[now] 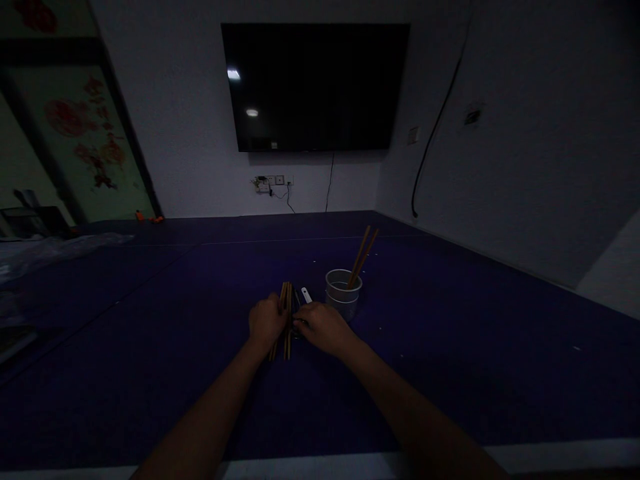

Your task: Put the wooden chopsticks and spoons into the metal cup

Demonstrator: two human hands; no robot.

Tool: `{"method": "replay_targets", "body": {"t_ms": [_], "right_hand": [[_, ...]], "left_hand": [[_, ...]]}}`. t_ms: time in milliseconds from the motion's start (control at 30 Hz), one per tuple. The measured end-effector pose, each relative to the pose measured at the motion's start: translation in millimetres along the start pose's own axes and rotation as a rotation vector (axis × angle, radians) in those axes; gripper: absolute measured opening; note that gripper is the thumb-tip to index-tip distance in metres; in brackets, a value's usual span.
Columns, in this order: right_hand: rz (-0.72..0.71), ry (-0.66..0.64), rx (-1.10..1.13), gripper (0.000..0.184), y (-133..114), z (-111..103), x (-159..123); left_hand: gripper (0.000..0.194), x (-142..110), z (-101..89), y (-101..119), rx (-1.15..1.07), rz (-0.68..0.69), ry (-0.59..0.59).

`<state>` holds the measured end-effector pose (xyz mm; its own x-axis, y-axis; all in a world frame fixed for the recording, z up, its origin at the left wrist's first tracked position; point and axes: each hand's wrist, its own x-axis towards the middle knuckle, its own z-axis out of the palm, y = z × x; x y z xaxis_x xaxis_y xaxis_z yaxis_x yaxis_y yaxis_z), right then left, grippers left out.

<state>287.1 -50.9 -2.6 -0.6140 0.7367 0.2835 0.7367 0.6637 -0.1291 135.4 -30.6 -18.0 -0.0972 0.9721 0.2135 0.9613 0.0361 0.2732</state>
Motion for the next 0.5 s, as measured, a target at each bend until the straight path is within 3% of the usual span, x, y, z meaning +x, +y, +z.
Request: {"method": "replay_targets", "body": {"t_ms": [200,500], "right_hand": [[0.018,-0.023,-0.012,0.026,0.6,-0.4,-0.2],[0.027,-0.033,0.005,0.027,-0.2,-2.8,-0.8]], "left_hand": [[0.03,-1.0,-4.8,2.2,0.102,-0.011,-0.045],[0.044,-1.6,-10.7,0.2,0.288,0.078,-0.095]]}}
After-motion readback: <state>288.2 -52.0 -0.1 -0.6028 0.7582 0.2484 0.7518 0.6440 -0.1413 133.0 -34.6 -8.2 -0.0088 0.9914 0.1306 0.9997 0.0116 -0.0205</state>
